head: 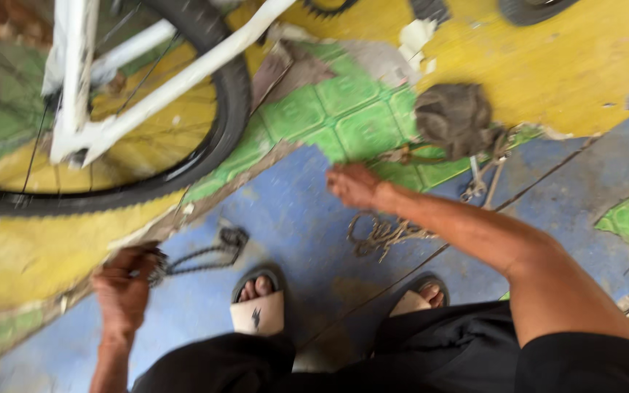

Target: The person removes an old bicycle chain from the drivetrain of a white bicycle lying on the floor, wipes their hands with a rag, then threads a new chain around the rear cog and chainring, joins the chain links by hand, and turns the pedal to test the chain running through the drivetrain.

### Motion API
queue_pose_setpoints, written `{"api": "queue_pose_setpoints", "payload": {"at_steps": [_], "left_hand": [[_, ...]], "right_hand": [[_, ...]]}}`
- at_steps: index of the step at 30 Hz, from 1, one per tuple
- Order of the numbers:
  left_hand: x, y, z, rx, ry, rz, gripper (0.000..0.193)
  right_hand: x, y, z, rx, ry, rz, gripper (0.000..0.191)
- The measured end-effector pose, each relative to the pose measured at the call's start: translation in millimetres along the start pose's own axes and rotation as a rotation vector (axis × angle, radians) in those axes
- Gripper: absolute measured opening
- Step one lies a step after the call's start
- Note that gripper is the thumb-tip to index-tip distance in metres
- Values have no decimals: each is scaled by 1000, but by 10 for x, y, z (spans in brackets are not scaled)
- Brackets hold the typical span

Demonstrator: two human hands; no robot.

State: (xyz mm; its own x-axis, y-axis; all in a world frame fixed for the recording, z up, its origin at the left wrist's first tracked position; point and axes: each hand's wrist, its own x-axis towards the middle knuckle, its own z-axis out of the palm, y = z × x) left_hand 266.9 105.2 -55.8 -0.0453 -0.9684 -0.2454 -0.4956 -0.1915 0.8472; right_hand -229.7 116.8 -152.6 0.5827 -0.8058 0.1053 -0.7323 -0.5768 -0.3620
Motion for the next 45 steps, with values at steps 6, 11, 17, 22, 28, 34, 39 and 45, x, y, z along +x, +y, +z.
{"api": "queue_pose_setpoints", "payload": {"at_steps": [6,11,17,22,28,34,39,45], "left_hand": [[387,129,891,225,-236,182,27],[656,782,1204,466,-419,447,41],[1017,2128,1843,639,-779,655,47],[1162,3159,3064,678,-905,692,55],[1028,3530,4215,-597,-717,-214,79],[942,2952,4500,-1470,-986,-305,88],[748,2884,4350,-1506,-1168,-279,99],[465,3167,3989,-1337,-1165,-372,112]], "right_hand": [[-367,342,-679,-163,-16,271,15],[-1093,1129,-1761,-258,48,1001,32],[-1402,1267,-1922,-288,187,891,46],[-1295,1365,-2303,10,325,1142,33],[-964,1101,-2708,213,603,734,41],[-727,666,-2412,53,457,496,61],[-682,784,-2286,-66,471,538,46],[-599,862,-2125,343,654,890,67]]}}
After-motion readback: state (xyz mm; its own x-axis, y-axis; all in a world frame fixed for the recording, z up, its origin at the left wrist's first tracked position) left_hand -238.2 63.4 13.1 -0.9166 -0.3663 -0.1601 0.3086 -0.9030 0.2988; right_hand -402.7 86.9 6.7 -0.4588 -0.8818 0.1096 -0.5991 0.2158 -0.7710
